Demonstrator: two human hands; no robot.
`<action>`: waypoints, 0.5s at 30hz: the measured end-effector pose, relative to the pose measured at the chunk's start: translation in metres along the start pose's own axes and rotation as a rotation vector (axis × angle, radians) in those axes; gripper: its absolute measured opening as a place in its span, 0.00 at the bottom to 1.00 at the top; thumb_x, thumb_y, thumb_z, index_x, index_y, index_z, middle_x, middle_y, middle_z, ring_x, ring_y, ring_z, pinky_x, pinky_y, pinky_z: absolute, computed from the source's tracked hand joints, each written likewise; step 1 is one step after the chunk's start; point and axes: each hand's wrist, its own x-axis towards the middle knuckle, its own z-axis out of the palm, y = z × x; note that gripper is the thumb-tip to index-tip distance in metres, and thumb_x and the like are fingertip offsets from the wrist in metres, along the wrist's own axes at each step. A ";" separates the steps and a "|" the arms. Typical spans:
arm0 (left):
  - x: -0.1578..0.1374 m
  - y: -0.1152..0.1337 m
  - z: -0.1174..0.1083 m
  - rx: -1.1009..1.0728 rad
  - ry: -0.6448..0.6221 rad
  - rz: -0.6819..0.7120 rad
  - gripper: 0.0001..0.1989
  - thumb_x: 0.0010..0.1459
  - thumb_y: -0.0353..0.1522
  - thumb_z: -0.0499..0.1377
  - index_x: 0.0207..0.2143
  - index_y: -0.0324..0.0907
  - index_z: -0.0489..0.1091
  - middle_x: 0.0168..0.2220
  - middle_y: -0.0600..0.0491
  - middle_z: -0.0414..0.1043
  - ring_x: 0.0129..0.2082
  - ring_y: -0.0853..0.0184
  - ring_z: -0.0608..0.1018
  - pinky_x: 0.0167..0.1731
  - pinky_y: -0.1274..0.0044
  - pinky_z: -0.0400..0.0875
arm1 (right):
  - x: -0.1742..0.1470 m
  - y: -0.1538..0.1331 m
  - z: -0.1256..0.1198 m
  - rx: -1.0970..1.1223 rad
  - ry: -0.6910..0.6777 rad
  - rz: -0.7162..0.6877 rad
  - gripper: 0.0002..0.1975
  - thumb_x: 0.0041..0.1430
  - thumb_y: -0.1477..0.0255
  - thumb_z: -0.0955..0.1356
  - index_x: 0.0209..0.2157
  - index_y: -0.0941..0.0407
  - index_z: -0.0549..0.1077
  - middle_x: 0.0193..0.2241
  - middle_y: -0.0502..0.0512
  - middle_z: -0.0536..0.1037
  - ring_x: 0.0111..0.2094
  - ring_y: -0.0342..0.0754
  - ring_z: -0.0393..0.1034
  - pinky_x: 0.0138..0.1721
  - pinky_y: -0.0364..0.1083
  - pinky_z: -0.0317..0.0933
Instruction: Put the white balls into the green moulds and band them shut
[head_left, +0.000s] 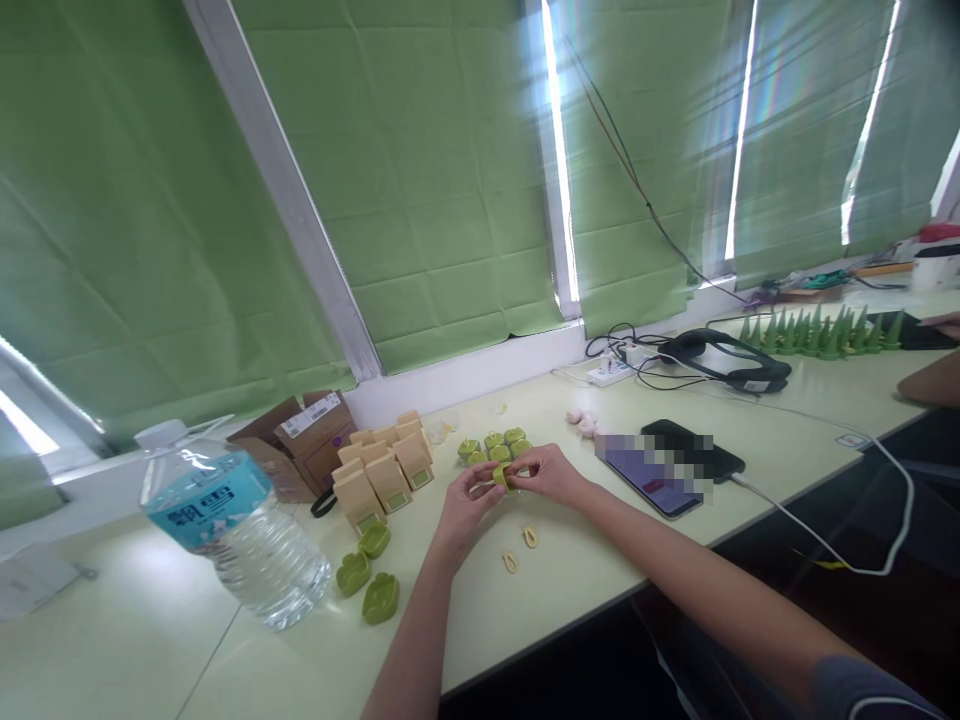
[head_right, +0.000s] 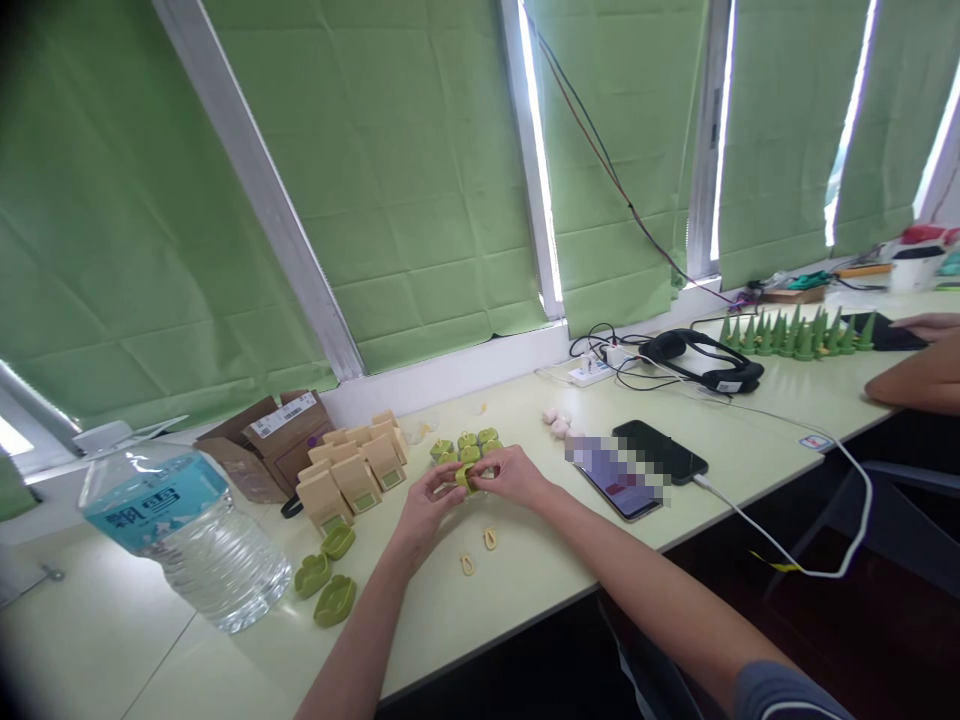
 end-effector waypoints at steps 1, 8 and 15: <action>0.000 0.001 0.000 0.003 0.005 -0.001 0.26 0.46 0.38 0.70 0.49 0.43 0.71 0.44 0.49 0.71 0.41 0.67 0.76 0.42 0.78 0.70 | 0.000 0.000 0.000 0.001 -0.008 0.003 0.06 0.53 0.69 0.71 0.29 0.55 0.81 0.25 0.51 0.78 0.22 0.40 0.63 0.25 0.41 0.55; 0.001 -0.001 -0.001 -0.012 0.033 -0.018 0.28 0.42 0.39 0.72 0.46 0.41 0.72 0.46 0.46 0.73 0.42 0.64 0.77 0.42 0.75 0.70 | 0.000 -0.002 0.001 0.032 -0.006 0.014 0.07 0.53 0.68 0.71 0.27 0.57 0.81 0.22 0.51 0.76 0.21 0.39 0.61 0.24 0.40 0.53; 0.007 -0.010 -0.003 -0.222 0.050 -0.056 0.23 0.46 0.43 0.70 0.41 0.38 0.75 0.42 0.46 0.76 0.40 0.67 0.76 0.45 0.75 0.70 | 0.001 -0.004 0.002 0.031 0.054 0.011 0.12 0.55 0.62 0.71 0.32 0.57 0.81 0.22 0.52 0.76 0.18 0.38 0.56 0.22 0.40 0.52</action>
